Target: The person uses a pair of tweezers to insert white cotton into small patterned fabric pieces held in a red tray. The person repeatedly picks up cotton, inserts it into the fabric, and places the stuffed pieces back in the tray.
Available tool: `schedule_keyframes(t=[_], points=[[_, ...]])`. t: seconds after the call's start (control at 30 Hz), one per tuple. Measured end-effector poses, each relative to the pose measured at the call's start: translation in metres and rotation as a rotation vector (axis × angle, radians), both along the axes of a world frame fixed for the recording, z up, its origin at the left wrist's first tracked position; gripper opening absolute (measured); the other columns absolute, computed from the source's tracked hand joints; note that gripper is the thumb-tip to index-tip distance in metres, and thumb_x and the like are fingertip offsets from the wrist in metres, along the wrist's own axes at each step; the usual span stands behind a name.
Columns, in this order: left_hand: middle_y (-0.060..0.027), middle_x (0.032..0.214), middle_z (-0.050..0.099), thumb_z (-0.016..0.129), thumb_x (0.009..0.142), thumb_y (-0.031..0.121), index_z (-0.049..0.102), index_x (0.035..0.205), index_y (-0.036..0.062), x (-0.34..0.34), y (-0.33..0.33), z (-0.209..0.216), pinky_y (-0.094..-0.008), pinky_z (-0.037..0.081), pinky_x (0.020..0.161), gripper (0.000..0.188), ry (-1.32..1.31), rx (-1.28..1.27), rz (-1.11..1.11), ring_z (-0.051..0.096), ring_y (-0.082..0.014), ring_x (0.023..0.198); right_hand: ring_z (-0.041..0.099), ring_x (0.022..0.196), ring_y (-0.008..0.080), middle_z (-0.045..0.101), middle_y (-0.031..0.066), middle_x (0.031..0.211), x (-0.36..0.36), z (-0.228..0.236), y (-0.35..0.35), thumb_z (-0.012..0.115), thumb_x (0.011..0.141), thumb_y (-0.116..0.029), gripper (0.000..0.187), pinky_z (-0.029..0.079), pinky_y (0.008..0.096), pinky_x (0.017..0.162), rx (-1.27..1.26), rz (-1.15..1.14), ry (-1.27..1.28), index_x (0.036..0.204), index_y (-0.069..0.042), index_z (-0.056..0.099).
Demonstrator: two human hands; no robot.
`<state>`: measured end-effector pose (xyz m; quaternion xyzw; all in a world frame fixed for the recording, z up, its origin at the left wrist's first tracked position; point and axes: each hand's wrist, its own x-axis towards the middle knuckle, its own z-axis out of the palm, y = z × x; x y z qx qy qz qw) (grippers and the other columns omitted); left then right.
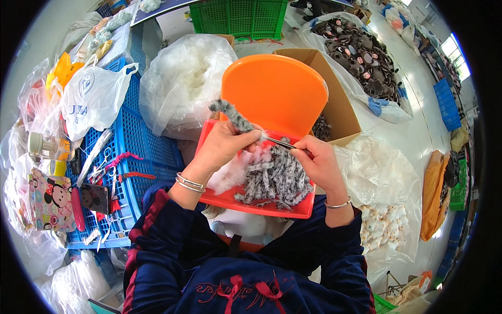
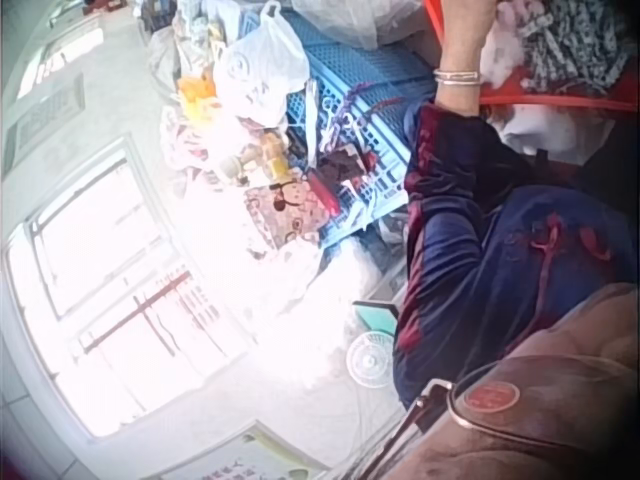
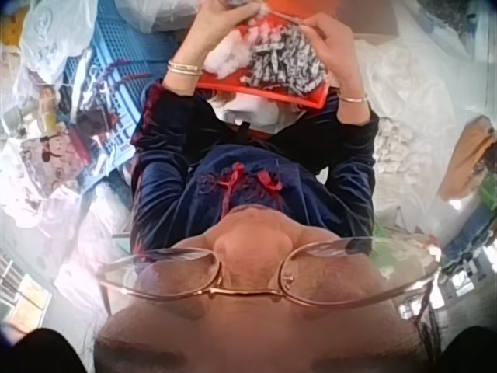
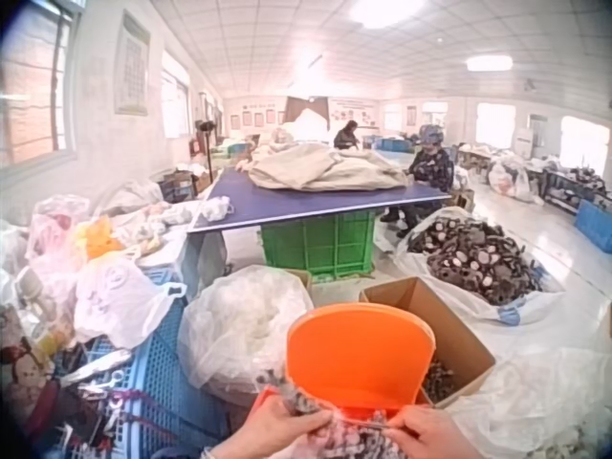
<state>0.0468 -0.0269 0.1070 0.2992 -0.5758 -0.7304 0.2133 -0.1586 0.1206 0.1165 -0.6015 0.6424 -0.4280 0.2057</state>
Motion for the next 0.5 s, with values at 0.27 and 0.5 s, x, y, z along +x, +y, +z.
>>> schedule_keyframes(t=[0.27, 0.5], points=[[-0.0011, 0.078, 0.068, 0.069, 0.091, 0.013, 0.071, 0.097, 0.0011, -0.002, 0.006, 0.013, -0.0197, 0.048, 0.059, 0.013, 0.015, -0.003, -0.032, 0.06, -0.0045, 0.064, 0.054, 0.058, 0.0192, 0.056, 0.0088, 0.069, -0.001, 0.005, 0.003, 0.07, 0.085, -0.005, 0.01, 0.042, 0.031, 0.054, 0.039, 0.021, 0.017, 0.083, 0.0, 0.061], [-0.0031, 0.078, 0.07, 0.07, 0.091, 0.013, 0.072, 0.091, 0.0003, -0.005, 0.013, 0.002, -0.0208, 0.049, 0.058, 0.013, -0.047, -0.006, -0.078, 0.061, -0.0048, 0.064, 0.055, 0.058, 0.0184, 0.058, 0.008, 0.069, 0.007, 0.006, 0.0, 0.07, 0.085, -0.006, 0.008, 0.042, 0.0309, 0.054, 0.075, 0.044, 0.011, 0.084, -0.001, 0.063]])
